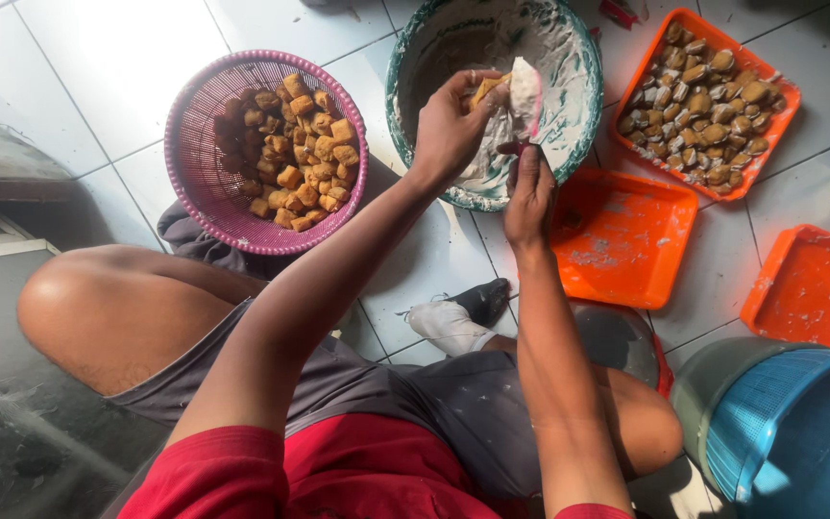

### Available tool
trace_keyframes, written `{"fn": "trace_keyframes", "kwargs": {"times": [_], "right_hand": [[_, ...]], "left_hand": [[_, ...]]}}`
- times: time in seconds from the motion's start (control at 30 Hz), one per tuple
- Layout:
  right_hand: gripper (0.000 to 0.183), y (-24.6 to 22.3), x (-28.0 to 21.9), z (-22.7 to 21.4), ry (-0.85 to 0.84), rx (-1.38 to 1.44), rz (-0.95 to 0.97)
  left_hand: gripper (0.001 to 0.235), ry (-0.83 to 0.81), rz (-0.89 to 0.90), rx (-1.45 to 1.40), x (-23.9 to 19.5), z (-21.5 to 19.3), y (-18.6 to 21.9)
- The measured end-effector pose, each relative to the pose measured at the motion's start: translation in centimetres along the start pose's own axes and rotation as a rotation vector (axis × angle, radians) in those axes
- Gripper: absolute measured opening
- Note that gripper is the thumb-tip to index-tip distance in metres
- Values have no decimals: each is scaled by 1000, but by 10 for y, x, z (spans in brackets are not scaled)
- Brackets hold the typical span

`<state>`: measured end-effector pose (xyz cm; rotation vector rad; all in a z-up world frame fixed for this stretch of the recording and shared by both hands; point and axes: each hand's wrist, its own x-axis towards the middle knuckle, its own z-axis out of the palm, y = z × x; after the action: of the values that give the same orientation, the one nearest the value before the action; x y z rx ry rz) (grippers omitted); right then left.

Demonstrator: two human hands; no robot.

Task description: The person sits on the floor and repeatedly picks up small fried food pieces from a pink basket. Using a pink spatula, they scoop a white paste from a green bowl and spread it over each piece before placing it into an orange tray.

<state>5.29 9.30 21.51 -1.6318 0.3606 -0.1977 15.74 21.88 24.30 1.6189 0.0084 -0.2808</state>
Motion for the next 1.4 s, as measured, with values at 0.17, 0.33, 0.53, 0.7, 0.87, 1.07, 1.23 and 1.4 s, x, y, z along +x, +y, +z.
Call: {"fn": "trace_keyframes", "kwargs": {"times": [0.17, 0.33, 0.53, 0.7, 0.87, 1.07, 1.23, 1.4], "right_hand": [[39, -10, -3, -4, 9, -296, -339], [31, -22, -2, -14, 108, -398, -383], [31, -38, -6, -14, 196, -472, -514], [34, -42, -14, -20, 230, -575, -556], [36, -56, -8, -28, 192, -494, -471], [30, -72, -23, -30, 179, -595, -617], [34, -83, -18, -25, 90, -440, -369], [41, -59, -7, -33, -166, -128, -16]], "left_hand": [[52, -209, 79, -296, -21, -6, 3], [63, -473, 157, -504, -34, -23, 4], [72, -467, 161, -556, -31, -29, 27], [54, -325, 218, -273, -32, -31, 40], [47, -82, 667, 366, -10, -51, 57], [46, -45, 1001, 957, 6, -68, 67], [42, -38, 927, 756, -11, -65, 89], [37, -166, 746, 418, -41, -44, 108]]}}
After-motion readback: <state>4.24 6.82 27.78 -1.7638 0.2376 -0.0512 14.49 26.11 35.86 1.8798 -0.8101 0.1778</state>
